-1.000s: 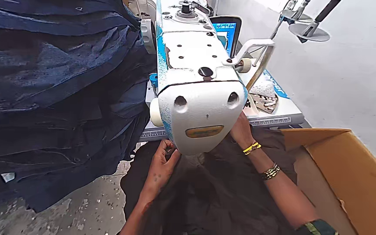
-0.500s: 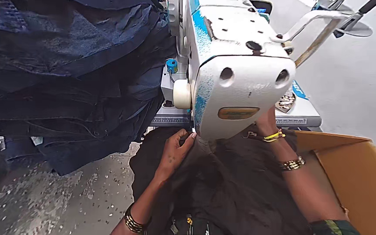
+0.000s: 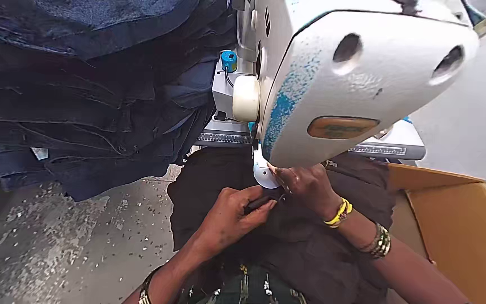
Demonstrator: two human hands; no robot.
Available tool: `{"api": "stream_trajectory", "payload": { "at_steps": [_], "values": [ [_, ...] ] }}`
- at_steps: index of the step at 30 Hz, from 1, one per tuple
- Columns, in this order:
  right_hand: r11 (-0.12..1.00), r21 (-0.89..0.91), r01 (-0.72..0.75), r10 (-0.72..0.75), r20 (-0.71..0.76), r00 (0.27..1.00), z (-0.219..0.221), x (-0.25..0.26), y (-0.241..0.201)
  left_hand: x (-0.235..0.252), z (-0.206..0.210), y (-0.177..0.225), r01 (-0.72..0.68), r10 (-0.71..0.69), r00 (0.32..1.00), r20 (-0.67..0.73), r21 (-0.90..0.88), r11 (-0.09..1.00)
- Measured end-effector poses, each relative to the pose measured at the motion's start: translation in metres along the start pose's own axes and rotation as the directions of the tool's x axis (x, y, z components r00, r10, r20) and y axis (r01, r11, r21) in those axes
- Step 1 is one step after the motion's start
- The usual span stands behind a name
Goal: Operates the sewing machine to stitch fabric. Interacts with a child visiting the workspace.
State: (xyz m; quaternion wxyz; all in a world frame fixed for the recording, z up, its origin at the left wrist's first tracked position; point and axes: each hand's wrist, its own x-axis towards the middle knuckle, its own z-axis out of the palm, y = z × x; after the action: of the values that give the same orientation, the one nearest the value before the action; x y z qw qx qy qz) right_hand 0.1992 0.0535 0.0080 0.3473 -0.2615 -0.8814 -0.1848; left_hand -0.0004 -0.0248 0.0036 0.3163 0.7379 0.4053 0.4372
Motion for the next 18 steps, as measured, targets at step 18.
{"api": "stream_trajectory", "payload": {
  "at_steps": [18],
  "values": [
    [0.253,0.545,-0.799,0.413,0.686,0.599,-0.04,-0.028,0.024,-0.001,-0.076,-0.057,0.391,-0.394,0.898,-0.193,-0.054,0.919]
  ]
}}
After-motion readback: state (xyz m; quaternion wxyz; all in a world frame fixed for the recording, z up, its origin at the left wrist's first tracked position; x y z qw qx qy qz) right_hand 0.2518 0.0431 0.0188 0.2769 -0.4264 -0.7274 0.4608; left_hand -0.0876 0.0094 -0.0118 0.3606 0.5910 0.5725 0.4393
